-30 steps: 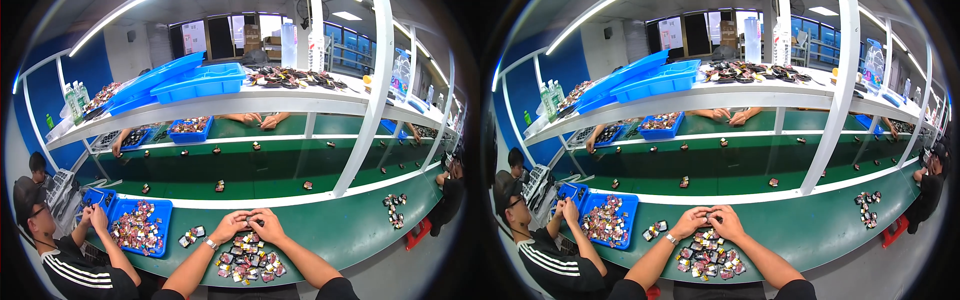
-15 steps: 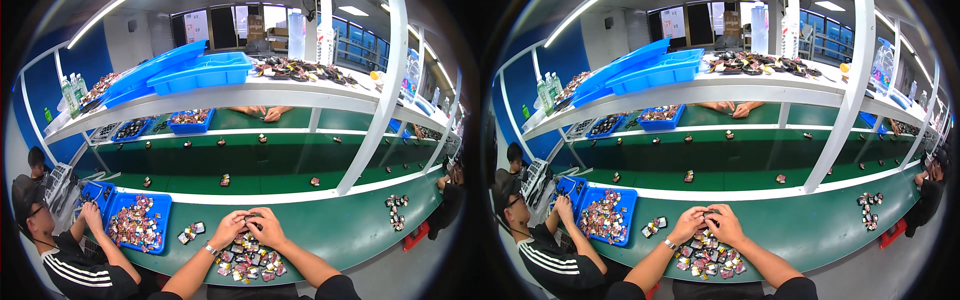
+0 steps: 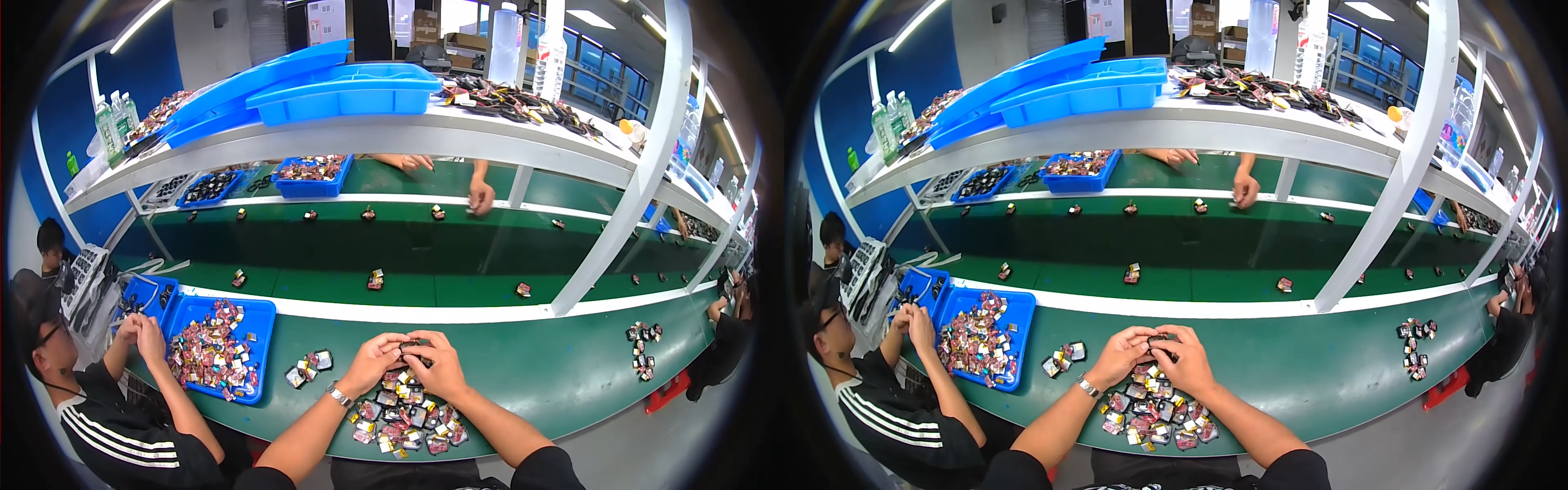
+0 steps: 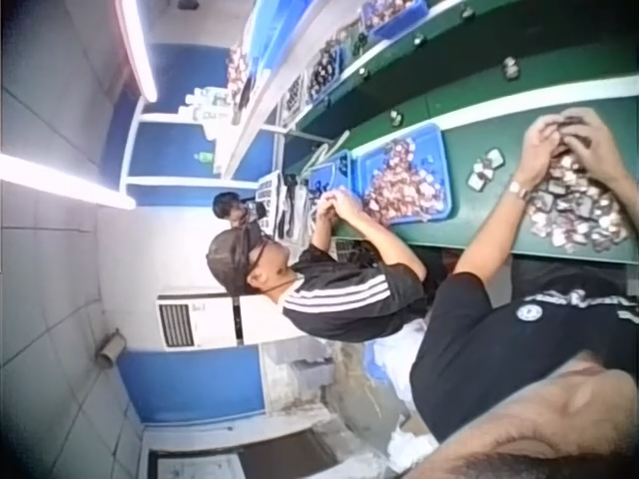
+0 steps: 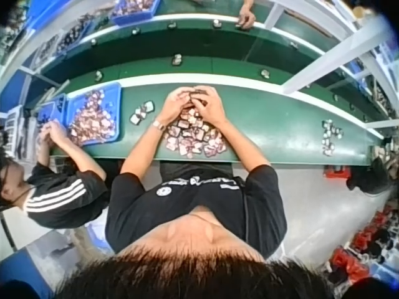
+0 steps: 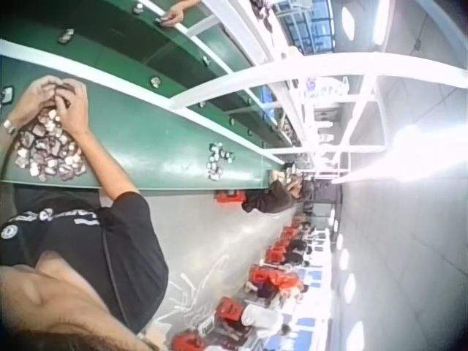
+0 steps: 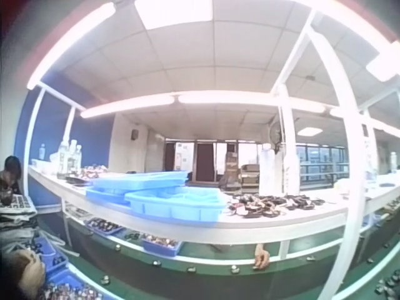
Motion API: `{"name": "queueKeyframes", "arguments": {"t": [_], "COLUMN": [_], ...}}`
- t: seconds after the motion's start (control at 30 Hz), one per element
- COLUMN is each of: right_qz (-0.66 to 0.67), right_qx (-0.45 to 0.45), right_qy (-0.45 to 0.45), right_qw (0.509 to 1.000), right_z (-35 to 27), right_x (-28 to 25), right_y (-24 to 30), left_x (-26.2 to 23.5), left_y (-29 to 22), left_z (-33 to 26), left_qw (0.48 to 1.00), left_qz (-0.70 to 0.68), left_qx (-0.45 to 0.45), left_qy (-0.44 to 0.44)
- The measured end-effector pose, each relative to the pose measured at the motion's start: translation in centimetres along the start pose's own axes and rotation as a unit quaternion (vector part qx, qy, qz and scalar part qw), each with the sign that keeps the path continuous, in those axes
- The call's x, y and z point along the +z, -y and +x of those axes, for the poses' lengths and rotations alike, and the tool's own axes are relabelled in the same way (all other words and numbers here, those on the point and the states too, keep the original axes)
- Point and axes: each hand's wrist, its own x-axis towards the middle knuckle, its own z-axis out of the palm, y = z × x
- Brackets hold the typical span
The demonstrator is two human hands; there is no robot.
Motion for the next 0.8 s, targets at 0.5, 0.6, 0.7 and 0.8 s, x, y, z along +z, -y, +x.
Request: {"name": "queueKeyframes", "arguments": {"t": [0.5, 0.6, 0.7, 0.8], "right_qz": [-0.022, -0.028, -0.022, -0.008], "right_qx": [-0.049, -0.056, -0.047, -0.054], "right_qy": [-0.023, -0.037, -0.033, -0.021], "right_qw": [0.998, 0.997, 0.998, 0.998], "right_z": [0.2, 0.1, 0.1, 0.3], "right_x": [0.0, 0.0, 0.0, 0.0], "right_y": [0.7, 0.9, 0.7, 0.8], "left_x": [-0.4, -0.4, -0.3, -0.3], "left_y": [0.4, 0.5, 0.6, 0.6], "left_z": [-0.1, -0.2, -0.1, -0.2], "left_qw": [0.998, 0.998, 0.998, 0.999], "left_qz": [-0.058, -0.059, -0.051, -0.029], "left_qx": [0.032, 0.031, 0.027, 0.031], "left_qy": [0.006, 0.008, 0.004, -0.002]}}
